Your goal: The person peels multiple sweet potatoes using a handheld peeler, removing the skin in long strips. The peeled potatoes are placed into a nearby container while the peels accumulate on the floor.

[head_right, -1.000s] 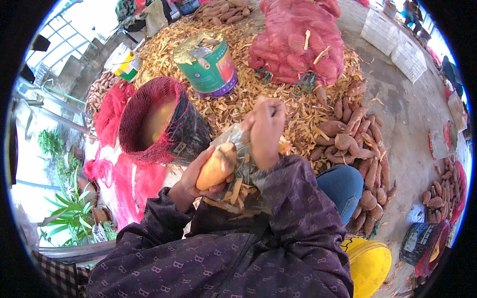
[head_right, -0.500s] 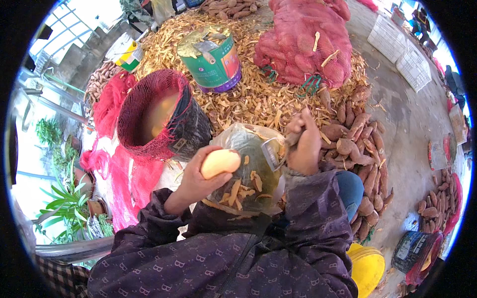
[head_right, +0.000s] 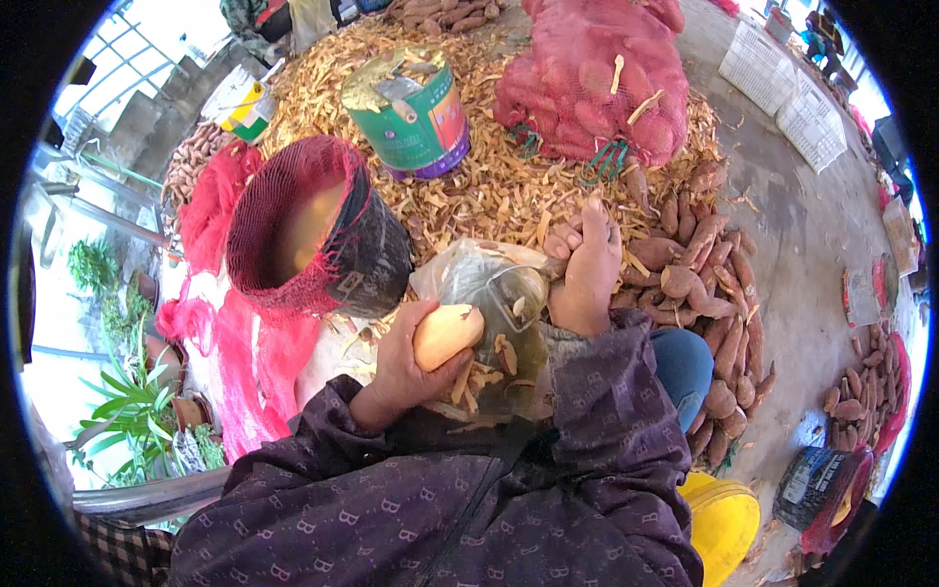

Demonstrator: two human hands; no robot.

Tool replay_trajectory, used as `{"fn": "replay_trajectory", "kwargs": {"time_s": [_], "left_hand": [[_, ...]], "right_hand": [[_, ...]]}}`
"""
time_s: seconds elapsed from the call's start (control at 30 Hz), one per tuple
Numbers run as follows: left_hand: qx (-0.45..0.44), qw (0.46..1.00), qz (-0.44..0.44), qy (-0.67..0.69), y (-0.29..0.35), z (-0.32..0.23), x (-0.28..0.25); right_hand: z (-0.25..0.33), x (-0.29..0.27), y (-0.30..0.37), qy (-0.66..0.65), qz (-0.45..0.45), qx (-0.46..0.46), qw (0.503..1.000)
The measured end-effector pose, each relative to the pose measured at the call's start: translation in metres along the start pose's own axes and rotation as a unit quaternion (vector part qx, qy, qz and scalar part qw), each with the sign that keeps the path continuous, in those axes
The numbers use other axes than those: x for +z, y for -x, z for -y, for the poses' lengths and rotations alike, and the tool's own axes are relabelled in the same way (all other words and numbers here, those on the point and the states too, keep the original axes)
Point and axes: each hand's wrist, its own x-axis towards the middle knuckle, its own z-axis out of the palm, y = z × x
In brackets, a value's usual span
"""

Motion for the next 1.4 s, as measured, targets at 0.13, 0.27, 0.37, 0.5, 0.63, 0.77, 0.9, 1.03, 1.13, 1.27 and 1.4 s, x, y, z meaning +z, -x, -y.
{"fn": "replay_trajectory", "kwargs": {"time_s": [0.13,0.27,0.37,0.5,0.63,0.77,0.9,1.03,1.13,1.27,1.4], "left_hand": [[0.053,0.998,-0.016,-0.028,0.001,0.000,0.006],[0.120,0.990,-0.059,-0.051,0.003,0.005,0.010],[0.132,0.987,-0.074,-0.061,0.009,0.013,0.011],[0.119,0.989,-0.045,-0.070,0.017,0.014,0.010],[0.121,0.990,-0.049,-0.047,0.012,0.012,0.015],[0.006,1.000,-0.020,0.023,0.003,0.000,-0.005],[-0.227,0.907,0.029,0.354,-0.010,0.004,-0.018],[-0.332,0.741,0.063,0.580,-0.011,-0.004,-0.031],[-0.324,0.746,0.105,0.572,-0.011,-0.007,-0.029],[-0.313,0.782,0.057,0.537,-0.005,-0.004,-0.006],[-0.272,0.816,0.102,0.500,-0.002,0.000,-0.009]], "right_hand": [[-0.005,0.030,0.040,0.122,0.031,0.038,0.991],[-0.011,0.006,-0.009,0.135,-0.030,-0.012,0.990],[-0.006,-0.007,-0.017,0.088,0.000,-0.024,0.996],[-0.002,0.024,0.031,0.115,0.045,0.055,0.991],[-0.024,0.001,-0.005,0.221,-0.015,0.035,0.975],[-0.016,0.011,0.000,0.150,-0.012,-0.010,0.989],[0.007,0.001,-0.004,0.029,-0.005,-0.002,1.000],[0.018,0.006,0.009,0.003,0.027,0.005,1.000],[0.021,0.040,0.033,0.010,0.046,-0.006,0.999],[0.013,0.068,0.057,0.044,0.109,-0.048,0.992],[-0.004,0.052,0.012,0.150,0.061,-0.091,0.983]]}}
